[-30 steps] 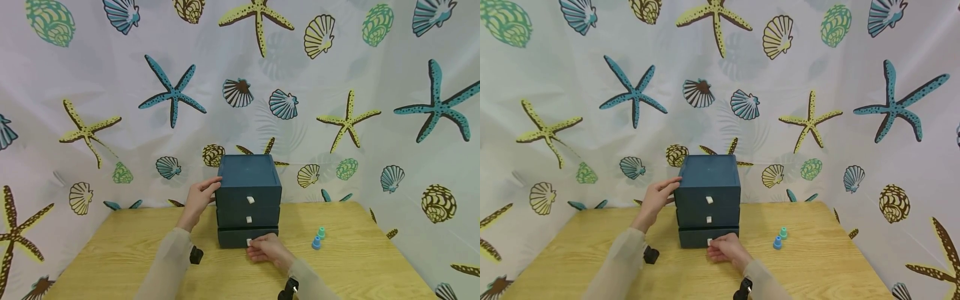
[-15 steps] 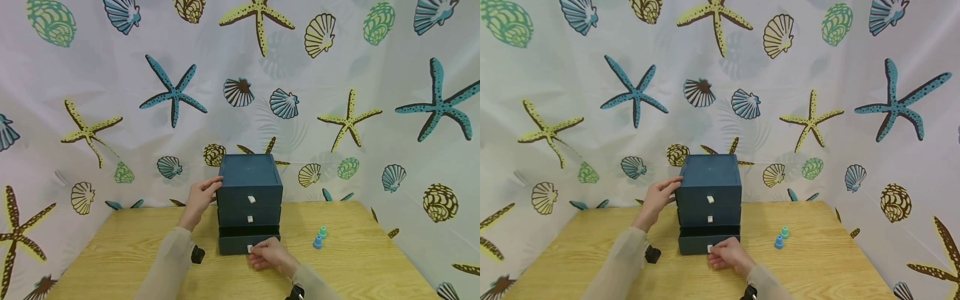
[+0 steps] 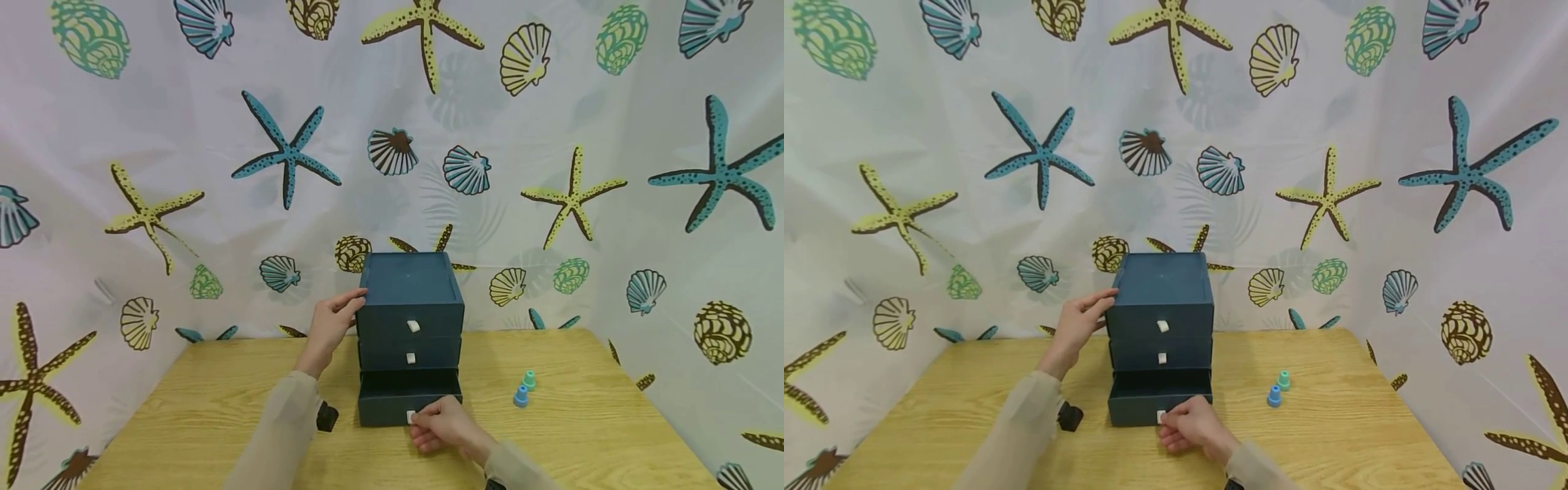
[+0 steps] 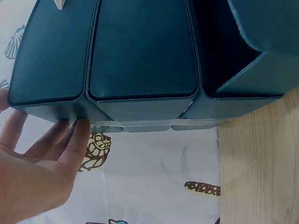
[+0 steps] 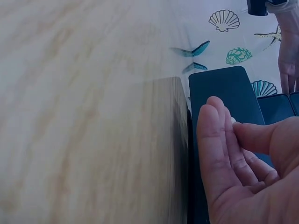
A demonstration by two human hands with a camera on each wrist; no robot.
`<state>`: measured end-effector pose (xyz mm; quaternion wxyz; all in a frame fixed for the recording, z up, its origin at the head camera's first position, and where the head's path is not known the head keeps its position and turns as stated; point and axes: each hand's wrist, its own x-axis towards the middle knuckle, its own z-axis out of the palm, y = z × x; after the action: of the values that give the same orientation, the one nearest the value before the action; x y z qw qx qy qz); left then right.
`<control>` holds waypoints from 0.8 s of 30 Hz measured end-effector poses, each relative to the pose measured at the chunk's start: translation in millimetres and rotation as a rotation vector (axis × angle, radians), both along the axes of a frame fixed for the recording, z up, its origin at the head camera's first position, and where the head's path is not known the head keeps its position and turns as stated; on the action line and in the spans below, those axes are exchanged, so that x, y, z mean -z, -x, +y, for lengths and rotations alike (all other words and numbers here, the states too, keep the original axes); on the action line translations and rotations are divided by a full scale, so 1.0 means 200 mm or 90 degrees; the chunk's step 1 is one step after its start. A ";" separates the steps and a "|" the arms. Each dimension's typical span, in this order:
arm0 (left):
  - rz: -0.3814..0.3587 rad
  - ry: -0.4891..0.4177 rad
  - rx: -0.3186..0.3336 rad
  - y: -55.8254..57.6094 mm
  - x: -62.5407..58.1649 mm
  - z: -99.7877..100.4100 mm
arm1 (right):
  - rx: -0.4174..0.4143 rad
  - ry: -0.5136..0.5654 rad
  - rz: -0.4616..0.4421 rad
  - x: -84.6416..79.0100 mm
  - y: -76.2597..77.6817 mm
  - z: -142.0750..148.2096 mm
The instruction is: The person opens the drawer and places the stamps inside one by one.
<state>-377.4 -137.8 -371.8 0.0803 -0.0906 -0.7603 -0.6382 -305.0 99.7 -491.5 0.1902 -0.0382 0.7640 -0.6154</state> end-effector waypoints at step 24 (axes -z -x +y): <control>0.016 0.012 -0.007 0.01 0.01 0.01 | 0.006 0.022 -0.001 0.03 -0.08 0.00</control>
<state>-379.4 -136.8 -373.0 0.0923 -0.0954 -0.7656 -0.6295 -288.6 99.5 -497.2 0.1876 -0.0372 0.7533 -0.6292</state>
